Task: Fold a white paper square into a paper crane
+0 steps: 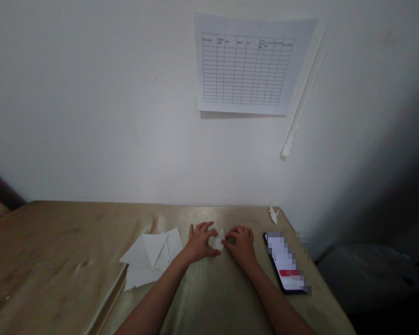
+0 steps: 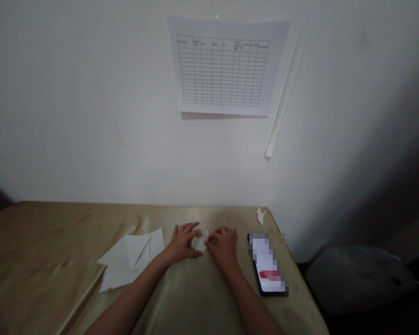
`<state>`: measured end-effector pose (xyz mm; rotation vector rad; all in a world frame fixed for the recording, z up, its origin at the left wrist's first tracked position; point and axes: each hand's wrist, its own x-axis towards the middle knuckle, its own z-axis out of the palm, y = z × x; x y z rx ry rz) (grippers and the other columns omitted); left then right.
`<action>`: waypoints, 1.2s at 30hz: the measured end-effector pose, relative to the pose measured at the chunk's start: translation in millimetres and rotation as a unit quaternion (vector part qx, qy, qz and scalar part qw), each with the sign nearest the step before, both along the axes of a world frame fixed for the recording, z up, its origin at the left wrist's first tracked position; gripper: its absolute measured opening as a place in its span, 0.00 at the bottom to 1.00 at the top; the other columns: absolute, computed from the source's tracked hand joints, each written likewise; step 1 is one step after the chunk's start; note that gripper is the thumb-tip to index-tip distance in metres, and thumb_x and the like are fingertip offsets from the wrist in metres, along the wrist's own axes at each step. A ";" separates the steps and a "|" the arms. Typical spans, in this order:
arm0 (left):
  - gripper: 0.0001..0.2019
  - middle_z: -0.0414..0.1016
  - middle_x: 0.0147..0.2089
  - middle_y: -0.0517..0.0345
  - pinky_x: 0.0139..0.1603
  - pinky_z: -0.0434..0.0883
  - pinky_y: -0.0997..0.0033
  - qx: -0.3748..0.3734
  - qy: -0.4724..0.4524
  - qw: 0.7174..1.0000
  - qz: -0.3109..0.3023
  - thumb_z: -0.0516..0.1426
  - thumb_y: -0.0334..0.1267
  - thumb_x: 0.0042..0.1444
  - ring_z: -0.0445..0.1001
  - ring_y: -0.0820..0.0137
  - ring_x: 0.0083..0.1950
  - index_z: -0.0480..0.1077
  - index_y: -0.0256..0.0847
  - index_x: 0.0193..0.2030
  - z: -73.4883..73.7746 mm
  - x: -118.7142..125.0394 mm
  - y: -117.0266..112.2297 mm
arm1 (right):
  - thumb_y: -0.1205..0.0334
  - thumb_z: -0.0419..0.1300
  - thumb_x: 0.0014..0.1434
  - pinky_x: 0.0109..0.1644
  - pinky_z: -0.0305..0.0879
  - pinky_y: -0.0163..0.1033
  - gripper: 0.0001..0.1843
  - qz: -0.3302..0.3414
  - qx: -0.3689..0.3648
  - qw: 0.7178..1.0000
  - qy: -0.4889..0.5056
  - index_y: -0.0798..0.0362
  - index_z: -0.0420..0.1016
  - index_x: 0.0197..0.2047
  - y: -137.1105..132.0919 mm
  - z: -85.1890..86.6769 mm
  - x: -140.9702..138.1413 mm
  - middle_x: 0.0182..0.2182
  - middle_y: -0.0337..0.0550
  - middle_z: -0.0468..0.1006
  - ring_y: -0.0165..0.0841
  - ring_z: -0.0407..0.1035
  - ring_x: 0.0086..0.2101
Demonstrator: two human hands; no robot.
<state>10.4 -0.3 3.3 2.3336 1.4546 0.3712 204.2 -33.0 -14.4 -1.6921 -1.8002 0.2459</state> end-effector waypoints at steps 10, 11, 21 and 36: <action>0.29 0.59 0.72 0.55 0.69 0.38 0.27 0.002 0.006 1.000 -0.002 0.71 0.52 0.38 0.51 0.47 0.73 0.73 0.54 0.49 -1.5 -0.8 0.4 | 0.56 0.68 0.54 0.64 0.43 0.51 0.03 -0.010 -0.015 1.000 0.022 0.43 0.83 0.33 2.1 -1.4 0.9 0.43 0.40 0.79 0.41 0.64 0.50; 0.29 0.59 0.72 0.55 0.69 0.38 0.27 0.002 0.007 1.000 -0.001 0.71 0.52 0.38 0.52 0.47 0.73 0.73 0.54 0.49 -2.4 -1.0 0.5 | 0.57 0.68 0.54 0.64 0.43 0.51 0.02 -0.005 -0.019 0.999 0.030 0.43 0.83 0.33 2.7 -1.9 2.0 0.42 0.39 0.79 0.40 0.64 0.50; 0.28 0.59 0.72 0.56 0.68 0.37 0.27 0.006 0.002 1.000 -0.008 0.71 0.53 0.38 0.51 0.47 0.73 0.73 0.54 0.48 -6.1 -1.5 1.9 | 0.59 0.67 0.55 0.64 0.44 0.51 0.03 0.008 -0.019 0.999 0.032 0.44 0.82 0.30 5.5 -3.6 4.2 0.41 0.39 0.80 0.40 0.65 0.50; 0.07 0.73 0.62 0.61 0.69 0.41 0.31 0.051 -0.103 0.991 0.063 0.61 0.46 0.58 0.62 0.56 0.67 0.77 0.54 0.42 -0.8 9.7 -3.4 | 0.58 0.65 0.57 0.59 0.52 0.47 0.03 0.041 0.008 0.998 0.049 0.44 0.82 0.34 8.3 -11.3 10.0 0.43 0.42 0.78 0.41 0.62 0.51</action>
